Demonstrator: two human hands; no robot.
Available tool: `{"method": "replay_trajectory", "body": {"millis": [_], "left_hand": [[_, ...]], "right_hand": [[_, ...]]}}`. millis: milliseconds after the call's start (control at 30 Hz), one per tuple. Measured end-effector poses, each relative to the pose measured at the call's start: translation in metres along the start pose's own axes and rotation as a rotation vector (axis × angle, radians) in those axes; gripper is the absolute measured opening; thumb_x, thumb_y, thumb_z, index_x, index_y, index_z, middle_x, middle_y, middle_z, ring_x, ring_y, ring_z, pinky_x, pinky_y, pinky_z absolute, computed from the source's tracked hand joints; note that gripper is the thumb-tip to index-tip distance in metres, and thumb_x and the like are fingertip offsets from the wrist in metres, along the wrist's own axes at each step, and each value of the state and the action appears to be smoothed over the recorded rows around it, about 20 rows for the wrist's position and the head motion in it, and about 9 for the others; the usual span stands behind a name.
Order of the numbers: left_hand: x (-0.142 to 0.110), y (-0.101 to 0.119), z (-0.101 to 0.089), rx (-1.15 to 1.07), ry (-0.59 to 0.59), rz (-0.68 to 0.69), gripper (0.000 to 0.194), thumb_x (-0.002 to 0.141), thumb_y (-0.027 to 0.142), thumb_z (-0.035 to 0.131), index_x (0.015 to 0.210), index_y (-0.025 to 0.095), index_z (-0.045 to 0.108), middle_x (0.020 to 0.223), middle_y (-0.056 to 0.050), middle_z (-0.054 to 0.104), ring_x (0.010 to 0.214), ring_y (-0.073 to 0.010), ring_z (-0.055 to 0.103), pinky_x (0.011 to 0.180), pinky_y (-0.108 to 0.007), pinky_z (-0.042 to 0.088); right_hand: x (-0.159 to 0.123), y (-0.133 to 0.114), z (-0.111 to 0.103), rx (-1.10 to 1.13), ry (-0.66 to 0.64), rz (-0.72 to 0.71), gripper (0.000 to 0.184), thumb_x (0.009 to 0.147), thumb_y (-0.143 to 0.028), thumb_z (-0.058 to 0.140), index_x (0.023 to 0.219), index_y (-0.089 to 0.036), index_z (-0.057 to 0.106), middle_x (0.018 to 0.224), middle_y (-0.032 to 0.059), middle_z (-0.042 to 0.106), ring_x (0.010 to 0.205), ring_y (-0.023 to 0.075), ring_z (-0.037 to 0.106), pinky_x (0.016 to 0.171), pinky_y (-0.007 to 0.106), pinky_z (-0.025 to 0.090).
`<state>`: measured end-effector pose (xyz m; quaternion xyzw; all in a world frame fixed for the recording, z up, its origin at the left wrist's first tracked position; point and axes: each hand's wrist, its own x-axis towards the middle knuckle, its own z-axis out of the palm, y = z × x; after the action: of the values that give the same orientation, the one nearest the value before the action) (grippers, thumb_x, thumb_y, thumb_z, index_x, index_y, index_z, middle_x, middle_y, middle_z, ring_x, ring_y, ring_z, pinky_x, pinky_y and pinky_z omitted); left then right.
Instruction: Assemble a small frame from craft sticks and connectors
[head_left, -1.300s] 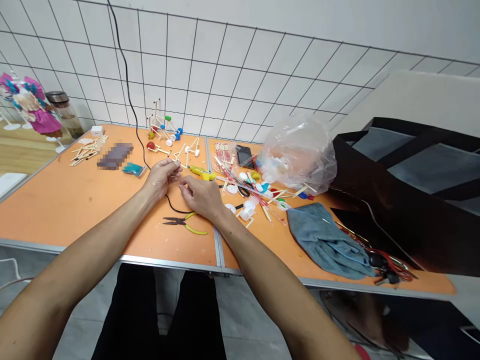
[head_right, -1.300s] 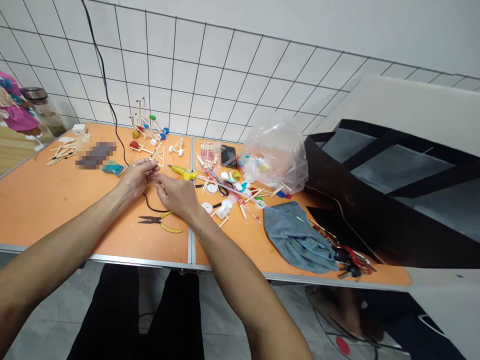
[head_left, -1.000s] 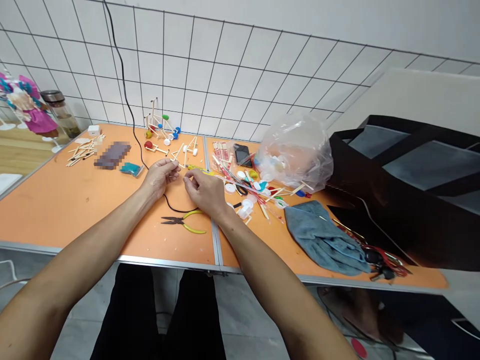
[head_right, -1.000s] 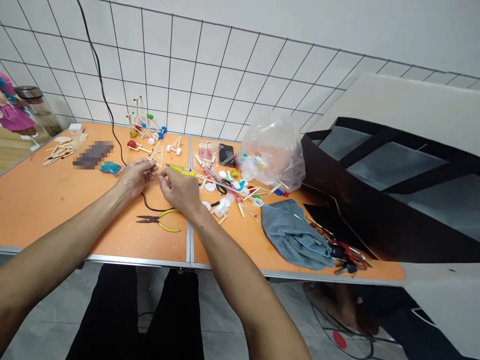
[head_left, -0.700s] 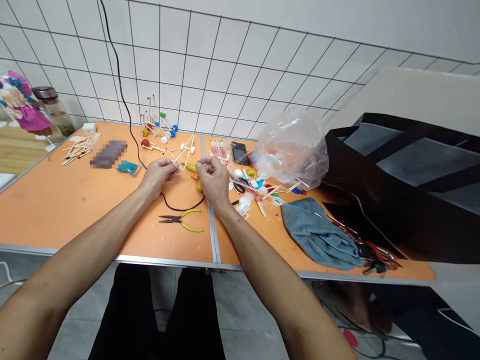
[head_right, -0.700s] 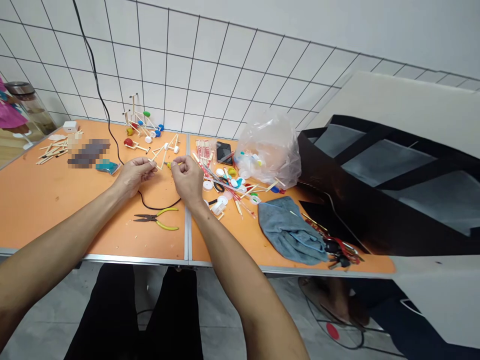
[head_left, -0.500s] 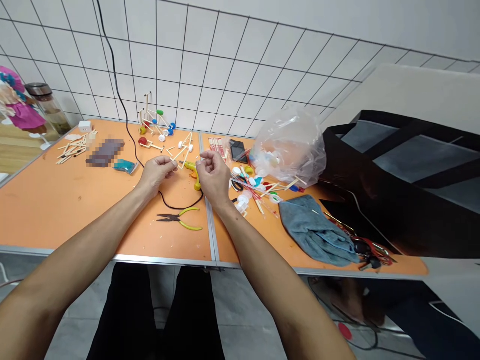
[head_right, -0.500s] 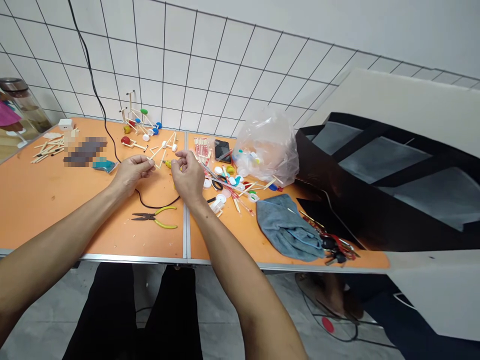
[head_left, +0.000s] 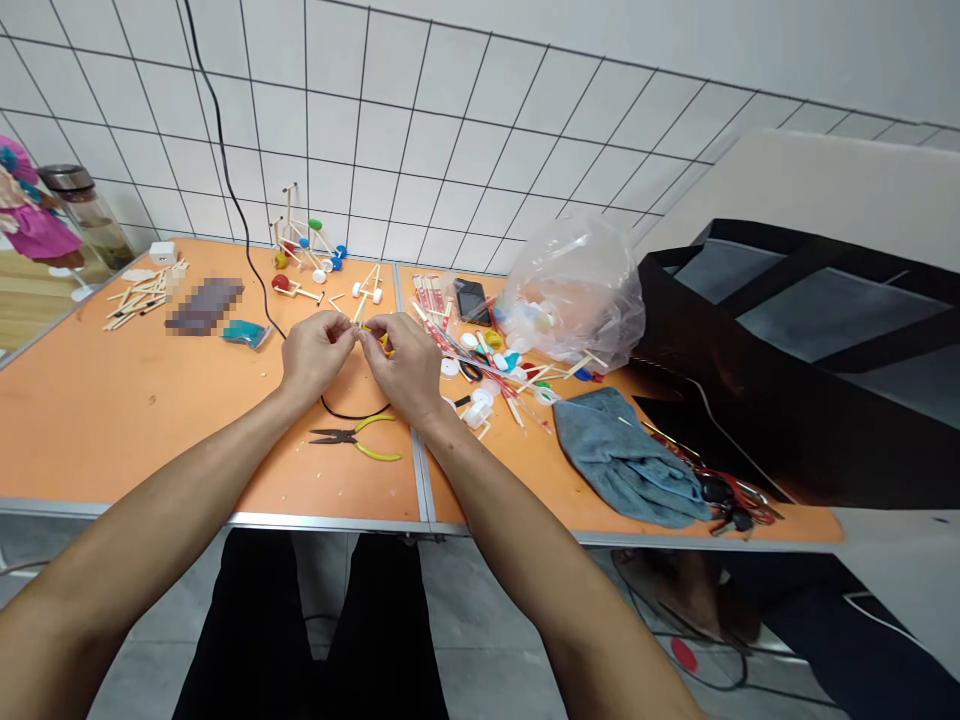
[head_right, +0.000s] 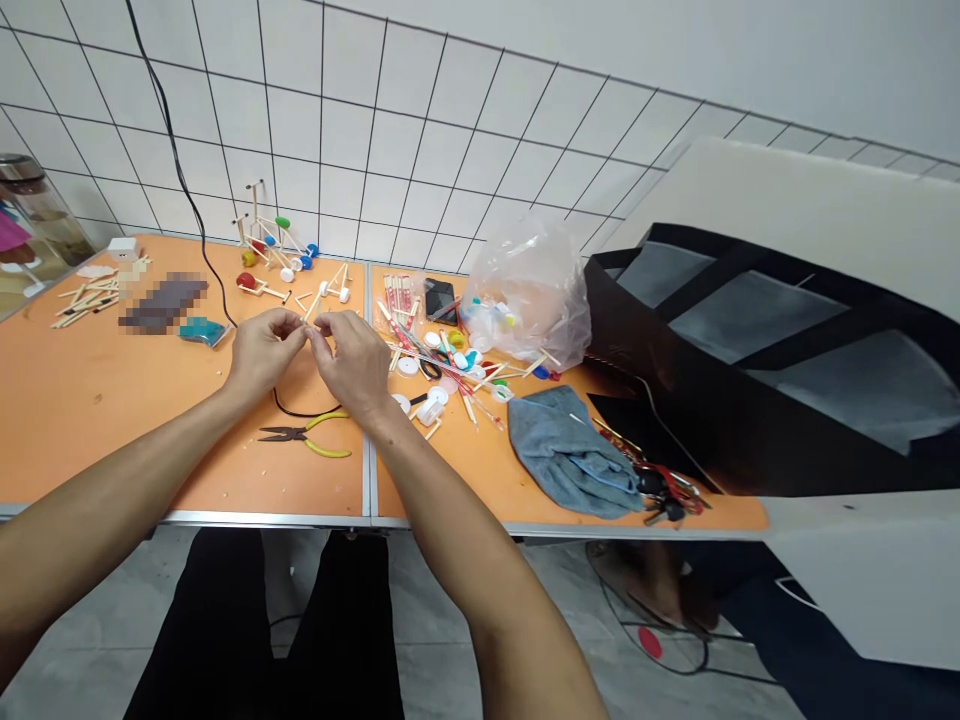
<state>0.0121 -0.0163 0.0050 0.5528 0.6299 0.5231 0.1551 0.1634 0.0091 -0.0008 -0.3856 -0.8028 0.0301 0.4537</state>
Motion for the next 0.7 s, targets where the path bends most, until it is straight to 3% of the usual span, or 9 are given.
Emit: {"method": "replay_trajectory", "body": {"millis": [300, 700], "left_hand": [[-0.004, 0.006, -0.003, 0.437, -0.025, 0.098, 0.017, 0.094, 0.018, 0.062, 0.086, 0.025, 0.075, 0.098, -0.004, 0.082, 0.097, -0.0249, 0.074, 0.072, -0.034, 0.040], [-0.006, 0.002, 0.003, 0.515, -0.038, 0.168, 0.020, 0.097, 0.022, 0.063, 0.080, 0.025, 0.073, 0.095, -0.010, 0.080, 0.092, -0.0297, 0.072, 0.067, -0.037, 0.030]], "right_hand": [[0.006, -0.010, 0.004, -0.052, -0.052, 0.123, 0.013, 0.099, -0.034, 0.066, 0.091, -0.025, 0.072, 0.093, 0.0030, 0.079, 0.084, 0.0199, 0.069, 0.074, 0.032, 0.047], [0.009, -0.012, 0.003, -0.002, -0.071, 0.206, 0.009, 0.094, -0.028, 0.069, 0.086, -0.027, 0.069, 0.090, 0.0016, 0.080, 0.087, 0.0217, 0.072, 0.074, 0.033, 0.046]]}}
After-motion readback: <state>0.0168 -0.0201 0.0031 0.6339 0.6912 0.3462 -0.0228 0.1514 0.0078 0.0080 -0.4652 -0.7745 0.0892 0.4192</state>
